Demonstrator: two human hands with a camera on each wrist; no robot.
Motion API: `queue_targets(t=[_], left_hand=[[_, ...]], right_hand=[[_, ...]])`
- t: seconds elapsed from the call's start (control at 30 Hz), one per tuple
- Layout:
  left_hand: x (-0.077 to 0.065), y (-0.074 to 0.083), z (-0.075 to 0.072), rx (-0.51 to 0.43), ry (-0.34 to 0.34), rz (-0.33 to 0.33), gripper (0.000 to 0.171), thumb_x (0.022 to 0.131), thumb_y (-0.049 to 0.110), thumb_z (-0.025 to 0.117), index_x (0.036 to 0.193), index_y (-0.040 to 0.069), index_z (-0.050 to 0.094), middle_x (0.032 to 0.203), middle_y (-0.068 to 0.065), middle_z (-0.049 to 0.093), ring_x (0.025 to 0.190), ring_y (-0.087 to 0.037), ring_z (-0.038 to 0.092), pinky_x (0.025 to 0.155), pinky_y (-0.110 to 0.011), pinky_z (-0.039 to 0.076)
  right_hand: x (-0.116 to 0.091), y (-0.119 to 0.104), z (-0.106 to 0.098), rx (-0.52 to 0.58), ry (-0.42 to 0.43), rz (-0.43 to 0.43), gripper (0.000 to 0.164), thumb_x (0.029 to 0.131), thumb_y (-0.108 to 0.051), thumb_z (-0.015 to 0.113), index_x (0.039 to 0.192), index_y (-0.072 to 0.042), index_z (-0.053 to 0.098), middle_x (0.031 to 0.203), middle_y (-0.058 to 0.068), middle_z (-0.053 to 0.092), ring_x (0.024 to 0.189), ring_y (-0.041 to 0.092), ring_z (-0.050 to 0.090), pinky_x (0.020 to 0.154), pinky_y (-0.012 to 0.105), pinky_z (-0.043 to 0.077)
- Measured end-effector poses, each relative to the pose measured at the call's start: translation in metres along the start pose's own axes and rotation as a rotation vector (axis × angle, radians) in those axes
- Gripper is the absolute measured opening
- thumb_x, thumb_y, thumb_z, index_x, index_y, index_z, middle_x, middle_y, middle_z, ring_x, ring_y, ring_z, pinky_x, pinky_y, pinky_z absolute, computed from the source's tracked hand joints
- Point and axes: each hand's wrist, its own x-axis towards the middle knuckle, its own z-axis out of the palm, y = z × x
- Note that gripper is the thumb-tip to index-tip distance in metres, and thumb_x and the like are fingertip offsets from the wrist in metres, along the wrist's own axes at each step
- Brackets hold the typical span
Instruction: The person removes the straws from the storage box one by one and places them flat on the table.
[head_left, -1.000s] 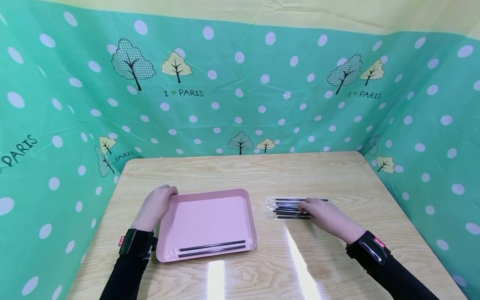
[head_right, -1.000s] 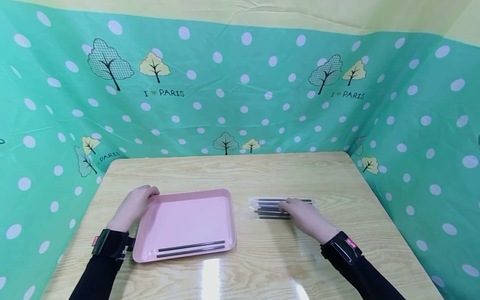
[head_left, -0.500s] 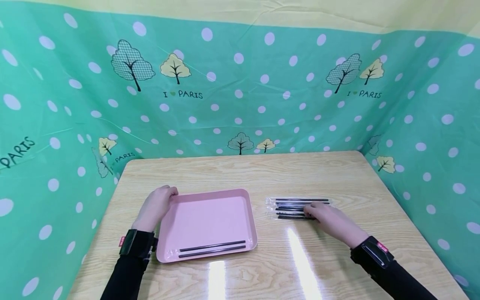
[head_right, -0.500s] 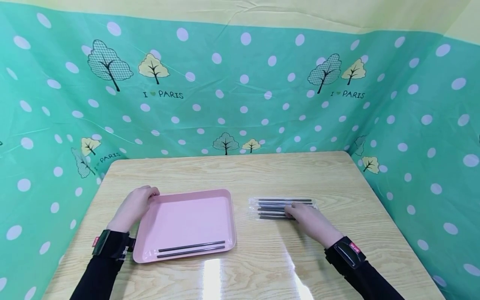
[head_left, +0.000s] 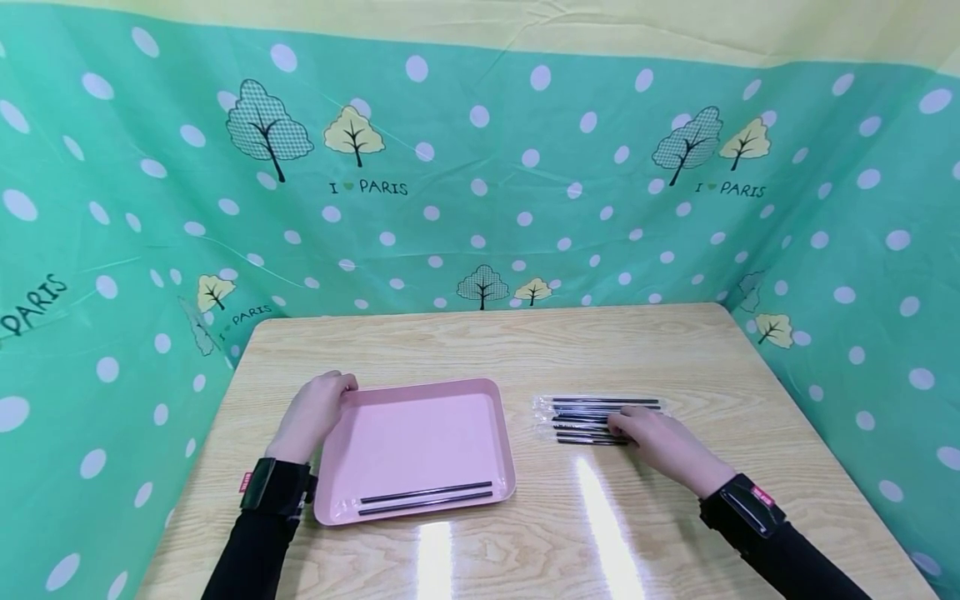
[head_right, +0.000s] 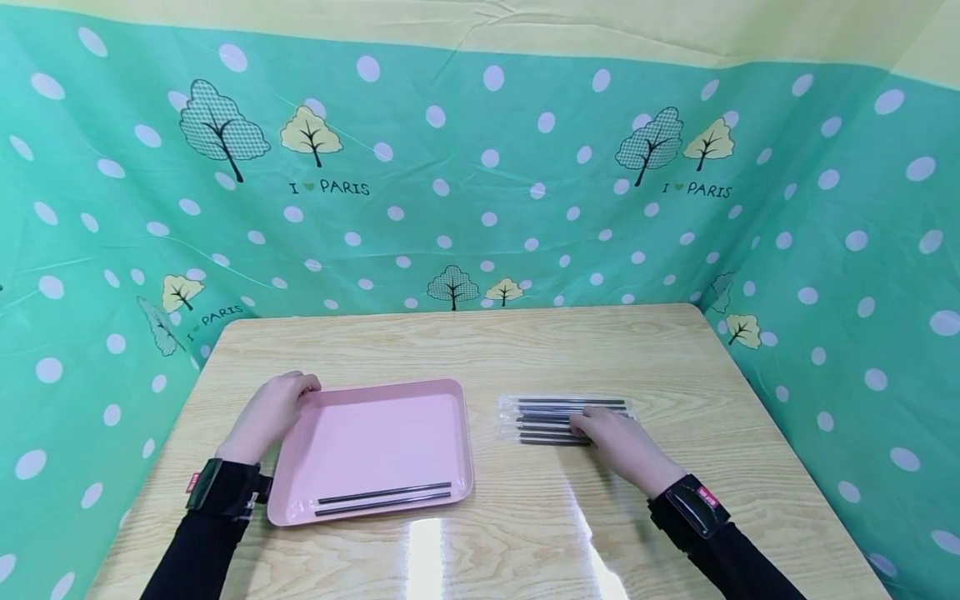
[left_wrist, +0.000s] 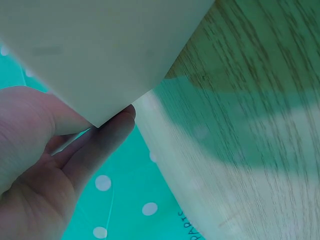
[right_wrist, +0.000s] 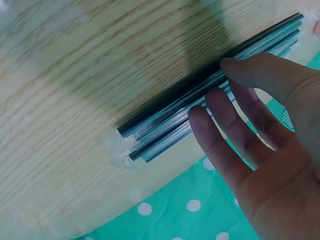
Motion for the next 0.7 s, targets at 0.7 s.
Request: queue_targets(t=[0.7], left_hand=[[-0.0017,0.0022,0.0010,0.009,0.015,0.012,0.011,0.093,-0.011,0.066,0.097,-0.002,0.074,0.084,-0.014,0.067,0.082,-0.032,0.068,0.076,-0.047,0.060]], right_hand=[[0.0003,0.0003,-0.0023,0.014,-0.005,0.023,0.035,0.078,0.013,0.078,0.098,-0.014,0.068,0.093,0.000,0.066,0.081,0.016,0.065,0.062,0.033,0.056]])
